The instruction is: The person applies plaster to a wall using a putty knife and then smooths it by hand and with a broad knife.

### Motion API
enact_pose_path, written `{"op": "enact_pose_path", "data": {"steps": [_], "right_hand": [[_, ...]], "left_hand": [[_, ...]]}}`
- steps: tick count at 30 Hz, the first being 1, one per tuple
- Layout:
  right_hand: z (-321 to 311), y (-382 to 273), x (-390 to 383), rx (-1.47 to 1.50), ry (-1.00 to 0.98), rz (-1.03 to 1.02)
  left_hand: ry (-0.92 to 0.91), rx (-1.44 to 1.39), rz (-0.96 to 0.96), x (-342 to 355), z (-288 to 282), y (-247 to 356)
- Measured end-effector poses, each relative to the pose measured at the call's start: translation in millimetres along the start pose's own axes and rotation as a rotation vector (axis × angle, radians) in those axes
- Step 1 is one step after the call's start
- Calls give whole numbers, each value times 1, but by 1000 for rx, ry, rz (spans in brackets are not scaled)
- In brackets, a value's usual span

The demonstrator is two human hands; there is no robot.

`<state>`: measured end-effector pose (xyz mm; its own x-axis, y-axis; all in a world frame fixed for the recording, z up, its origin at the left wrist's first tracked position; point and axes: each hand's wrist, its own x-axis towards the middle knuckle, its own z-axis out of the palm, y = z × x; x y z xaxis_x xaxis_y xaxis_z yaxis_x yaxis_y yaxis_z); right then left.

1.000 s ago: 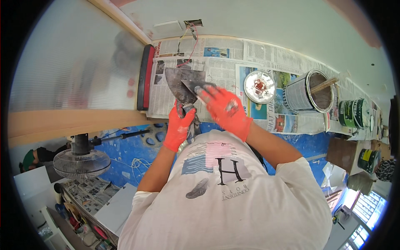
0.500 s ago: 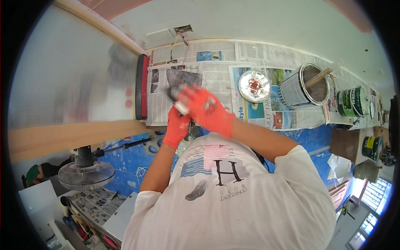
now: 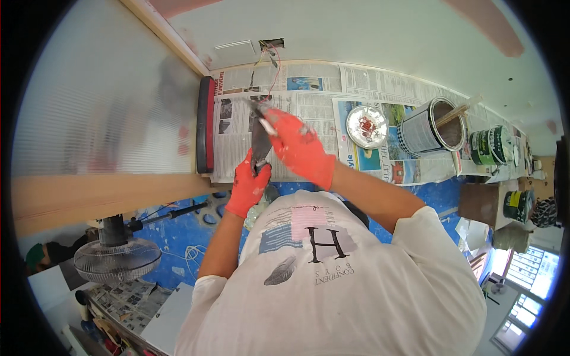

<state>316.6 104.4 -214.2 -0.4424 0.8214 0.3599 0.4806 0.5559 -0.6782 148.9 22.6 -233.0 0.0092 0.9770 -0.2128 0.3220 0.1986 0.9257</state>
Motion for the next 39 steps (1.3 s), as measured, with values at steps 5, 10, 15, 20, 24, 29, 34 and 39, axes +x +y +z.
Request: {"op": "enact_pose_path", "data": {"steps": [5,10,15,20,24,29,34,39], "right_hand": [[33,-59,-28,-97,-66,-309],[44,-17,-6,-33,47,168],[75,-64,-58,-222,22,-100],[78,-36,-81,80,295,264],[82,-56,-100,25,308,210],[34,-46,-143,-45,267,367],[5,-87,-191,-166,206,287],[-13,-78,-262,-455,424,265]], "left_hand": [[179,360,567,9,-11,-71],[-127,-271,99,-4,-37,-43],[-183,-386,164,-9,-35,-77],[-247,-379,134,-19,-40,-70],[-264,-313,71,-18,-39,-68],[-403,-385,85,-49,5,-51],[-496,417,789,-63,46,-80],[-677,-47,229,-110,99,-27]]}}
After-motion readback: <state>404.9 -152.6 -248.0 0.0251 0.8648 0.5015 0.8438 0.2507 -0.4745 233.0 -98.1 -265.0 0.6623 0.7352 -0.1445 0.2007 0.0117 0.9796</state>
